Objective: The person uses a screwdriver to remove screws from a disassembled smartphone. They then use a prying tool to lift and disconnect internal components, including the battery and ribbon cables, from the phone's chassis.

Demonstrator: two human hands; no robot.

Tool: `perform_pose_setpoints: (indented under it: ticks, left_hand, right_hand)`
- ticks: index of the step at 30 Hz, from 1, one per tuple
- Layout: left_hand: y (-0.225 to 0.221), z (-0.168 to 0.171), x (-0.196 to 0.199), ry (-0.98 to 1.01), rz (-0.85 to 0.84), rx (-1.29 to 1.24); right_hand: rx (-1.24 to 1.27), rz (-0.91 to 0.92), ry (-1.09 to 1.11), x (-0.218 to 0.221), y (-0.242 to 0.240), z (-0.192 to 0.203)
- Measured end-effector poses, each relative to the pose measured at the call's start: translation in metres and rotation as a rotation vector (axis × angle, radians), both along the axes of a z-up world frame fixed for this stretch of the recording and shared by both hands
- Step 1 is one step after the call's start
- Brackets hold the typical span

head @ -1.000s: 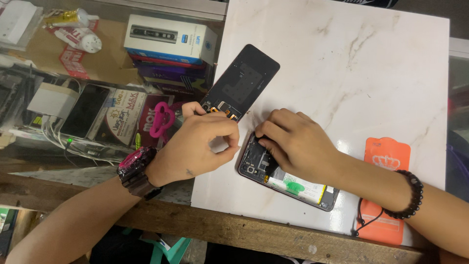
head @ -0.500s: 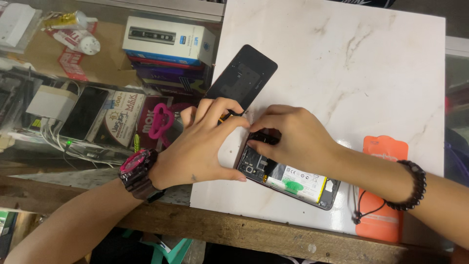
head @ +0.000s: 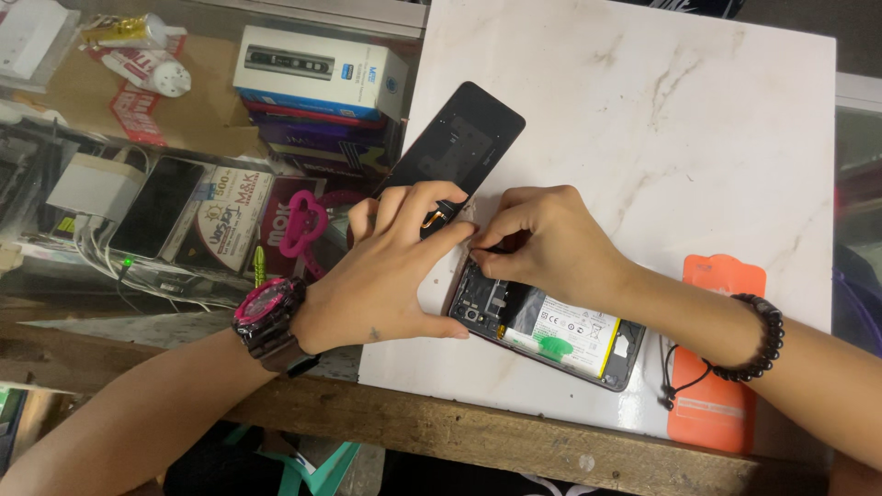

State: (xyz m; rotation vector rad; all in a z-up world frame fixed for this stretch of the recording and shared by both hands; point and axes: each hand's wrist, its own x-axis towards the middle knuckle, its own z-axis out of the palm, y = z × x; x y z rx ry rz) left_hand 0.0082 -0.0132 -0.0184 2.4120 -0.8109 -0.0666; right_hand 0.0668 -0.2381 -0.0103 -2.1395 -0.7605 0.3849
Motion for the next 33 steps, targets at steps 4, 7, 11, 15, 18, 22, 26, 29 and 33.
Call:
perform_pose_setpoints:
  ticks: [4,7,11,15,18,22,26,29,33]
  left_hand:
    - [-0.004,-0.006,0.0,0.001,-0.033,0.011]
    - [-0.01,-0.011,-0.003,-0.011,-0.069,0.014]
    - [-0.012,-0.006,-0.002,-0.061,-0.087,0.111]
    - [0.025,0.023,-0.005,-0.125,-0.033,0.199]
    - [0.051,0.044,0.006,-0.011,0.23,0.509]
    - [0.078,0.065,0.012,0.111,0.419,0.75]
    - [0.088,0.059,0.017,0.329,0.393,0.811]
    - [0.096,0.044,0.018,0.261,0.352,0.739]
    - [0.102,0.032,0.02,0.196,0.327,0.662]
  right_hand:
    - [0.046,0.015,-0.017,0.0,-0.001,-0.006]
    - [0.065,0.082,-0.052,0.0,-0.005,-0.006]
    - [0.132,0.13,0.027,0.004,-0.014,0.002]
    - [0.088,0.149,-0.196,0.005,-0.028,0.021]
    - [-0.046,0.067,-0.289,0.001,-0.043,0.038]
    - [-0.064,0.164,-0.419,-0.013,-0.064,0.04]
    - [-0.311,0.143,-0.466,-0.034,-0.082,0.024]
    - [-0.401,0.126,-0.377,-0.046,-0.101,0.017]
    - [-0.468,0.069,-0.272,-0.062,-0.112,0.01]
